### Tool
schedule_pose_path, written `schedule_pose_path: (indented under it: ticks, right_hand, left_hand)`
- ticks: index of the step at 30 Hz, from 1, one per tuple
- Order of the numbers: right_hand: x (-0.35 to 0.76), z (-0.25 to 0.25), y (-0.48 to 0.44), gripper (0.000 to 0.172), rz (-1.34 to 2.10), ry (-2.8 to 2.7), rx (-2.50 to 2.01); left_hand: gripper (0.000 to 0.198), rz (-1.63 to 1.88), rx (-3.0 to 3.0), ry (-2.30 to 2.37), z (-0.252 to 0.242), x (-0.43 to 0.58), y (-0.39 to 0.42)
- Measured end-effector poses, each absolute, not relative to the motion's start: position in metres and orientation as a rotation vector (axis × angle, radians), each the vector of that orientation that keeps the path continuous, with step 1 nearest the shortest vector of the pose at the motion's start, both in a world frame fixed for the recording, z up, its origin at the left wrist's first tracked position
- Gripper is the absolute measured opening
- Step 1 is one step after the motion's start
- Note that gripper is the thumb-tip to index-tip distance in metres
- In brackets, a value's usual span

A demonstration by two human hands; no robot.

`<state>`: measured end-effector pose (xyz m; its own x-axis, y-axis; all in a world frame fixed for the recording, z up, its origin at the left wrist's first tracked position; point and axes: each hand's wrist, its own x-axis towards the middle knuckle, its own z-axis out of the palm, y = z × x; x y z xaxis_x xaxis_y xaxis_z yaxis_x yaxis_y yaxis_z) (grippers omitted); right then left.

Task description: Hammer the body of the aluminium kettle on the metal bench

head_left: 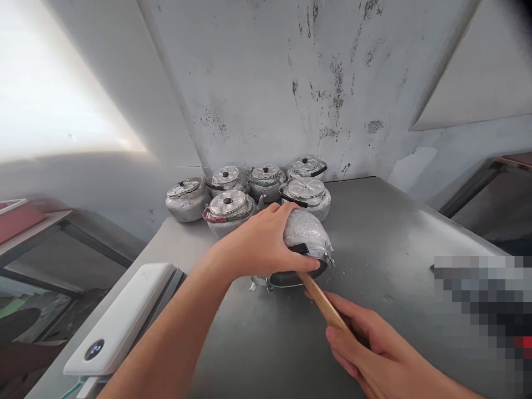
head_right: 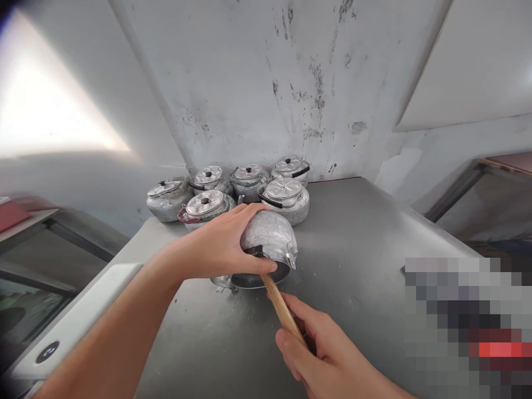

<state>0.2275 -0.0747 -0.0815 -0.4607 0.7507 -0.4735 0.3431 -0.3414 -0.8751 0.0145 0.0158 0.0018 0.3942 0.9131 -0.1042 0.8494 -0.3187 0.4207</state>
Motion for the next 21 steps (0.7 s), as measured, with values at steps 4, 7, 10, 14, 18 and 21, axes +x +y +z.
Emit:
schedule_pose_path:
  ticks: [4, 7, 10, 14, 18, 21]
  right_hand:
    - [0.2272, -0.0822, -0.0716, 0.029, 1.918, -1.659, -1.496]
    - [0.2293, -0.0845, -0.0695, 0.032, 1.857, -1.657, -1.443]
    - [0.2293, -0.085, -0.0691, 0.031, 1.916, -1.623, -1.428]
    - [0.2258, -0.0824, -0.0695, 0.034, 1.941, -1.547, -1.469]
    - [0.2231, -0.0829, -0.0713, 0.034, 1.965, -1.49, -1.409]
    - [0.2238, -0.0836, -0.0714, 0.035, 2.041, -1.466, -1.437]
  left_hand:
    - [0.092, 0.221, 2.253, 1.525, 0.0007, 0.0141, 0.0157]
    - [0.092, 0.219, 2.253, 1.529, 0.0001, 0.0137, 0.0159]
    - [0.09, 0.213, 2.261, 1.524, 0.0, 0.0135, 0.0159]
    - [0.09, 0.22, 2.258, 1.53, 0.0002, 0.0133, 0.0155]
    - [0.086, 0.214, 2.247, 1.529, 0.0007, 0.0139, 0.0144]
    - [0.085, 0.219, 2.243, 1.533, 0.0008, 0.014, 0.0142]
